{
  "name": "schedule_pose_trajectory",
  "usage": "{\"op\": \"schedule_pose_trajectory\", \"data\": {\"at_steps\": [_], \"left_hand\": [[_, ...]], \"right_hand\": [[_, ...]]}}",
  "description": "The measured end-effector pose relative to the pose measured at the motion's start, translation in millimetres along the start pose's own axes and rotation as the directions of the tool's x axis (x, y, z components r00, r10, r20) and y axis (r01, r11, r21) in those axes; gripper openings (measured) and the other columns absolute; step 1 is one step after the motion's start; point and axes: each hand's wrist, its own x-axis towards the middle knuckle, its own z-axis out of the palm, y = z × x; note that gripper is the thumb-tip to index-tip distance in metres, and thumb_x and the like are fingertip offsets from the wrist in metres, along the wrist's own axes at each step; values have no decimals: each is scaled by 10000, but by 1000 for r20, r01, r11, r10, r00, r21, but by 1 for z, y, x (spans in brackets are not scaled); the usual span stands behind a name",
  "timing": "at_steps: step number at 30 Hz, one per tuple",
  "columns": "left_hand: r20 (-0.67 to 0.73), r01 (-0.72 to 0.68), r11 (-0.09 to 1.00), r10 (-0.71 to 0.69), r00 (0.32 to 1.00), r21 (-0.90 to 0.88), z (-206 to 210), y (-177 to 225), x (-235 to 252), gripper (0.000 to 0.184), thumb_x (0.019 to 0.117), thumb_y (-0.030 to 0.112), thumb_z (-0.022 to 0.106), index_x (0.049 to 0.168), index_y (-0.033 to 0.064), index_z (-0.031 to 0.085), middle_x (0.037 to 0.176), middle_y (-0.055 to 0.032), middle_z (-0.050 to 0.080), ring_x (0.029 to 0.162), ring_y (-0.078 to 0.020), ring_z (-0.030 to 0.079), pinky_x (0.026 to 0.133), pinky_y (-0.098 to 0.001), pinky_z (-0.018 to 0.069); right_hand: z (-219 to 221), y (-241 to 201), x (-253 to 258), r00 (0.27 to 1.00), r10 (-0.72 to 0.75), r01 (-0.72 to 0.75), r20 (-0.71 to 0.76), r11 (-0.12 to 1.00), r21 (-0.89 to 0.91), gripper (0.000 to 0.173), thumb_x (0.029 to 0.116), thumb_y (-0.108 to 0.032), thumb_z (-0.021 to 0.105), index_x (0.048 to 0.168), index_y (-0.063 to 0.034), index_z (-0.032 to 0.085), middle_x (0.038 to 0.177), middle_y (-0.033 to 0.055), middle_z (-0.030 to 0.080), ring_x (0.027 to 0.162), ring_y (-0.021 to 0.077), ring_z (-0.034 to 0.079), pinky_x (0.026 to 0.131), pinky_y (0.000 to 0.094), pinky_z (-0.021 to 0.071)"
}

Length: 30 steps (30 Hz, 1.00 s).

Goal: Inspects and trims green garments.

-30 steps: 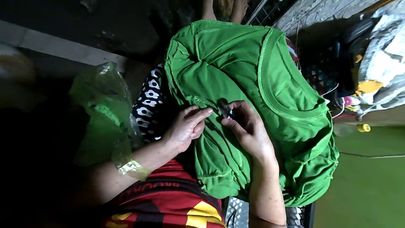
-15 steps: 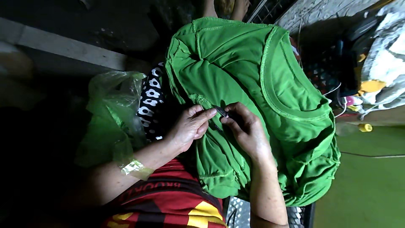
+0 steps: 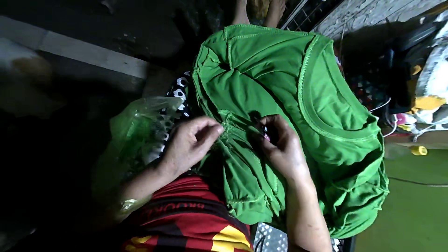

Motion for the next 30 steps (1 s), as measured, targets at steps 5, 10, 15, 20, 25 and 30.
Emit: {"op": "schedule_pose_trajectory", "data": {"at_steps": [5, 10, 15, 20, 25, 30], "left_hand": [[13, -38, 997, 37, 999, 73, 7, -8, 35, 301, 1064, 194, 485, 1085, -4, 710, 1018, -72, 687, 872, -55, 674, 807, -225, 580], [84, 17, 979, -35, 996, 204, 28, -9, 51, 354, 1077, 203, 439, 1060, -6, 724, 988, -135, 701, 896, -162, 688, 843, -326, 569], [84, -28, 915, -6, 996, 402, 37, 6, 52, 491, 981, 452, 632, 1006, -35, 684, 951, -197, 678, 825, -298, 688, 740, -470, 568], [85, -45, 815, -5, 996, 577, 52, 15, 53, 382, 913, 341, 741, 955, -33, 682, 960, -217, 677, 796, -342, 690, 693, -491, 556], [120, 85, 930, -136, 984, 357, 38, 17, 54, 158, 978, 141, 678, 948, -4, 732, 918, -140, 697, 811, -212, 672, 788, -401, 557], [210, 217, 969, -238, 948, 115, 24, 2, 60, 120, 993, 155, 642, 990, 49, 697, 846, 2, 697, 748, -24, 669, 741, -222, 576]], "right_hand": [[-19, 3, 5, 996, -87, 87, 7, 994, -59, 148, 905, -26, 656, 1053, -16, 666, 926, 33, 637, 736, -5, 573, 658, 130, 489], [-40, 28, 12, 995, -93, 99, 34, 962, -253, 168, 905, -58, 712, 1035, 47, 692, 1021, 170, 668, 867, 189, 644, 786, 321, 540], [-28, 43, 13, 968, -237, 231, -78, 970, -73, 101, 888, 24, 652, 977, 44, 696, 1091, 132, 639, 1006, 81, 619, 880, 178, 510], [-21, 35, 13, 974, -221, 216, -39, 971, -106, 220, 855, 40, 615, 1070, 19, 658, 908, 86, 666, 725, 44, 588, 650, 164, 492], [-25, 28, 8, 991, -132, 136, 36, 976, -168, 298, 943, -131, 649, 1226, -45, 604, 996, 61, 676, 779, 100, 644, 687, 290, 561], [-14, 24, 11, 962, -272, 255, 0, 902, -347, 221, 908, -64, 686, 1125, -27, 701, 984, 132, 709, 866, 278, 702, 728, 498, 550]]}}
